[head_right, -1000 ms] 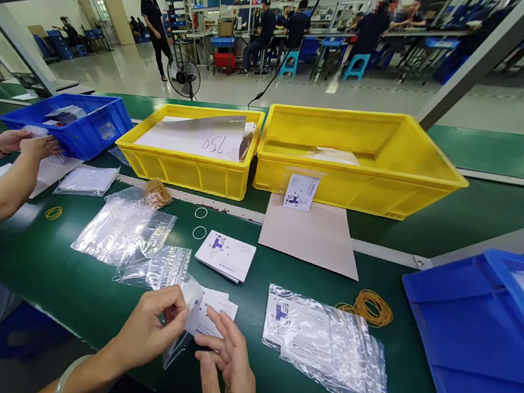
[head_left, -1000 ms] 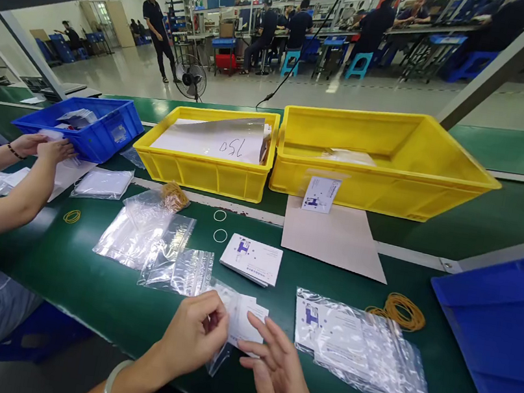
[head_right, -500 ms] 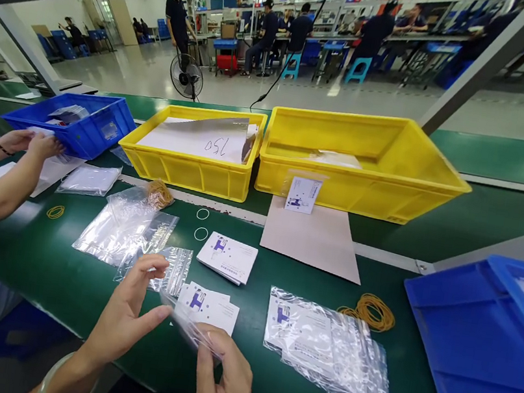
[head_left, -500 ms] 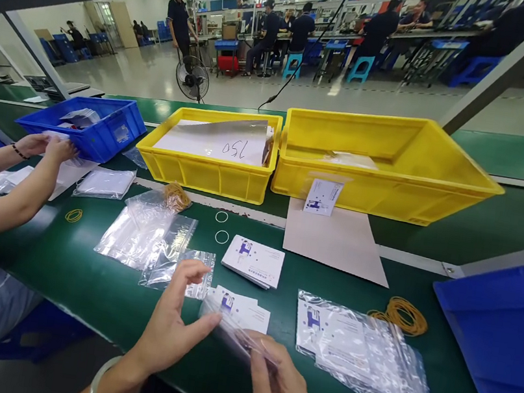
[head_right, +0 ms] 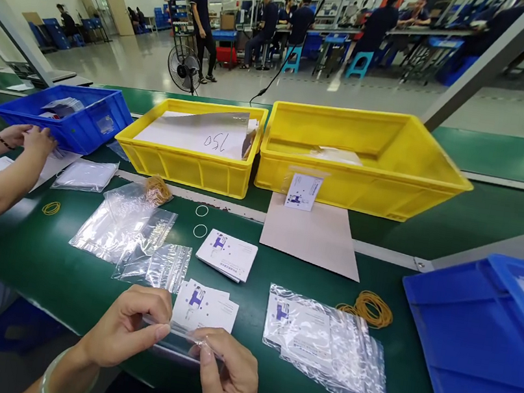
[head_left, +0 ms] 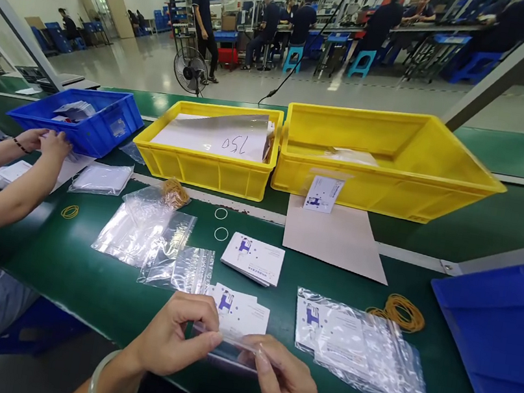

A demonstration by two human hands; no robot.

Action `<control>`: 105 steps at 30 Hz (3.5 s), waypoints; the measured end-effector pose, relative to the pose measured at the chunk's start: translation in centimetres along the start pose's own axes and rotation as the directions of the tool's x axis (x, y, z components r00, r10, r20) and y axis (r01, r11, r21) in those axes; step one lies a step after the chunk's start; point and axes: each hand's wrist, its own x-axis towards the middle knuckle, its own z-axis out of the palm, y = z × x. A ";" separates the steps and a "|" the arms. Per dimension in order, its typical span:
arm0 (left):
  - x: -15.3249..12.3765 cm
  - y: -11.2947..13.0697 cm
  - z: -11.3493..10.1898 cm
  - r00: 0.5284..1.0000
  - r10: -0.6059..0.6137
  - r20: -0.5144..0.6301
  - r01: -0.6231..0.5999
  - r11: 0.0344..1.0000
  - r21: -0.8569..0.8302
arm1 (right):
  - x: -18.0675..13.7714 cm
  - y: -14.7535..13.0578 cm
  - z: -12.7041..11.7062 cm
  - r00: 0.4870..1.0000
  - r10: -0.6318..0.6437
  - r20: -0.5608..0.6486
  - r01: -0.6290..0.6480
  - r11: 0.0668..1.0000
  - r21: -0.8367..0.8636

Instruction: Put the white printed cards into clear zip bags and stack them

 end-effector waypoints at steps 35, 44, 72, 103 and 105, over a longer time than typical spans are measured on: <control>0.3 1.1 -1.0 0.994 -0.107 -0.039 0.105 0.994 -0.040 | 0.3 -1.0 0.0 0.974 -0.086 0.211 0.154 0.931 -0.330; 1.0 1.1 1.1 0.948 -0.245 0.201 0.248 0.969 0.012 | 0.4 -1.4 0.0 0.962 -0.114 0.247 0.192 0.928 -0.320; 0.9 0.5 0.3 0.963 -0.264 0.059 0.270 0.949 -0.161 | 0.2 -1.2 -0.9 0.979 -0.025 0.203 0.092 0.940 -0.329; 1.0 0.7 -0.1 0.941 -0.074 0.329 -0.032 0.952 0.305 | -0.9 -1.6 -3.2 0.997 0.076 0.033 -0.065 0.965 -0.253; 1.2 0.7 0.0 0.949 -0.056 0.310 -0.039 0.956 0.292 | -1.1 -1.6 -3.5 0.995 0.096 -0.002 -0.093 0.968 -0.234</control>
